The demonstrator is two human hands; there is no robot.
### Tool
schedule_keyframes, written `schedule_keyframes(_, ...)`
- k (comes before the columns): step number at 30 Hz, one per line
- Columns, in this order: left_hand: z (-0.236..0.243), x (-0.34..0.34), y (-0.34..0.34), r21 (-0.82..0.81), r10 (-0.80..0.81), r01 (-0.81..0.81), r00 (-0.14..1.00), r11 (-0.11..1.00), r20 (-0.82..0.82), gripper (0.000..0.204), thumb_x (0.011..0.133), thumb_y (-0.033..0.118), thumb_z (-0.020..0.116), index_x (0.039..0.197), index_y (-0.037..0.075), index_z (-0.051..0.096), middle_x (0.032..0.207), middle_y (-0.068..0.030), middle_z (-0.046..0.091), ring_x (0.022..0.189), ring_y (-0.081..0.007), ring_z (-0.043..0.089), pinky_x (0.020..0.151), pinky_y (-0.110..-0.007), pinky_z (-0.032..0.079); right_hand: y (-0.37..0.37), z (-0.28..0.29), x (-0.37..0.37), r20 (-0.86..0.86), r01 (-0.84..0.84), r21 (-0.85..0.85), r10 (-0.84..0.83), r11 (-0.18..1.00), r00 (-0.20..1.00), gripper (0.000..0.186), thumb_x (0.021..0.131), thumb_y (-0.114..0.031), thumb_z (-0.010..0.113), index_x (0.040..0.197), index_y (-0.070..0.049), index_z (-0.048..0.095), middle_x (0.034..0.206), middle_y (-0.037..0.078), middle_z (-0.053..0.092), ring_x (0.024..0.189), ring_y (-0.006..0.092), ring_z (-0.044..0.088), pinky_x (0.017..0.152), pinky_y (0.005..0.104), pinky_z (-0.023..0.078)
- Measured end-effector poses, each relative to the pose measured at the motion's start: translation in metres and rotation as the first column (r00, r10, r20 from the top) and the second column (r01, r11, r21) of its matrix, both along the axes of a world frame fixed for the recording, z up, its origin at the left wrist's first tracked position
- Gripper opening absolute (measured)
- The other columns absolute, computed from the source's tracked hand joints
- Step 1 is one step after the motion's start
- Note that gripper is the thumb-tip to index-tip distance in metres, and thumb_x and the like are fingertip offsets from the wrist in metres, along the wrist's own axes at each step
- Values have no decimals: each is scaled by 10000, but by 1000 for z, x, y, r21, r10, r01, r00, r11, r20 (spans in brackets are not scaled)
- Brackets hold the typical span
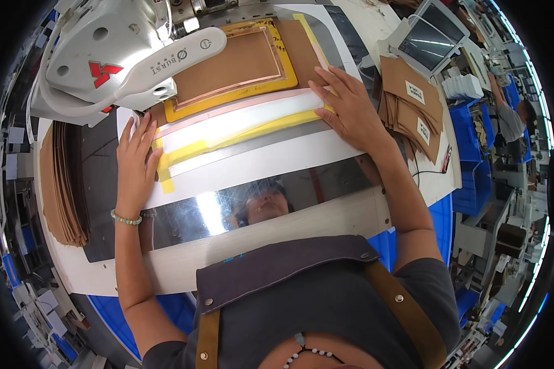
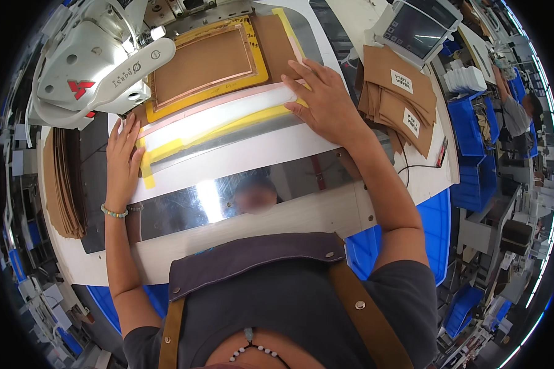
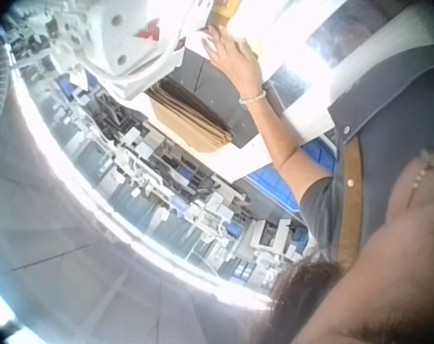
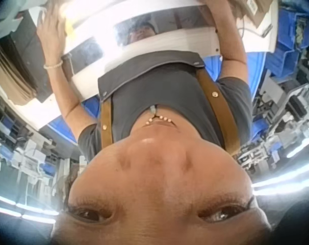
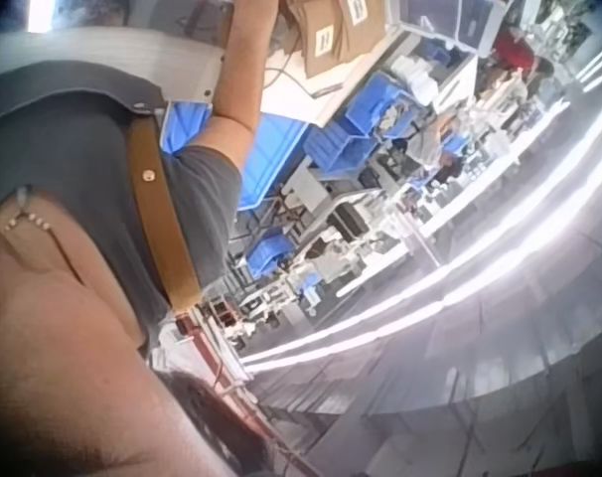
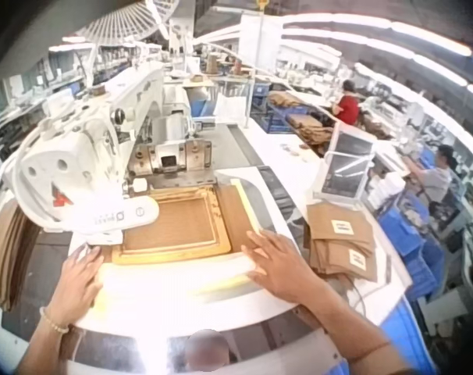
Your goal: The person positions fabric pieces and labels into a sewing machine frame to stitch them together, then removes each finished piece and places it into a bin.
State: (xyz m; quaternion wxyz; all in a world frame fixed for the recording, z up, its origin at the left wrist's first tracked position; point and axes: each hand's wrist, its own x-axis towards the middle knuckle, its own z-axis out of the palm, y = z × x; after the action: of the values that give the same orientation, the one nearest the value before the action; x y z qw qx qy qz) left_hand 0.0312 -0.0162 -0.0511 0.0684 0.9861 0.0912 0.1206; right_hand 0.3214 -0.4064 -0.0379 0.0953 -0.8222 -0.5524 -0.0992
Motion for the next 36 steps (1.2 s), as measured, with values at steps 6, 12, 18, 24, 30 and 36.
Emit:
schedule_keyframes(6,3,2,0,-30,-59,60,998,998,31,481,1048,178,630,1523,102,611,1677,-63,491,1587,-352,348,1281,-477,287,-1,1,0,-3,15,18,-15,1000,1000,517,1088,-408,597,1481,-75,634,1642,113,482,1544,338,378,1250,486,328)
schedule_keyframes(12,5,-4,4,-161,-37,59,990,985,137,387,1010,153,672,1380,37,671,1480,-151,627,1472,-374,486,1217,-485,371,3,3,2,-63,-4,8,5,1000,998,514,1083,-384,604,1489,-69,625,1649,99,480,1554,323,375,1262,476,315)
schedule_keyframes(18,6,-1,3,46,-31,27,993,999,112,551,1002,311,709,1522,153,623,1622,-168,516,1536,-400,405,1215,-516,361,4,3,-1,-48,34,-40,-36,999,998,510,1112,-372,524,1541,-103,585,1677,100,451,1586,323,324,1295,480,245)
schedule_keyframes(24,4,-13,10,108,13,-23,996,994,92,516,1003,311,705,1496,166,657,1641,-124,513,1542,-376,421,1218,-499,364,7,1,-3,-41,66,-89,-70,994,997,544,1146,-457,434,1569,-141,568,1694,90,432,1595,338,304,1311,483,214)
schedule_keyframes(30,9,-11,6,105,17,-29,993,994,115,491,989,321,728,1456,172,690,1628,-104,536,1524,-367,450,1198,-491,397,7,2,-3,7,83,-119,-83,989,997,525,1151,-431,423,1574,-153,564,1698,88,426,1597,333,302,1317,485,203)
schedule_keyframes(36,6,-11,11,111,14,-22,997,994,75,493,992,352,726,1450,172,691,1614,-109,543,1489,-371,484,1191,-483,410,6,5,-3,-24,64,-107,-67,992,997,529,1144,-431,439,1576,-152,561,1694,94,431,1594,334,309,1311,485,210)
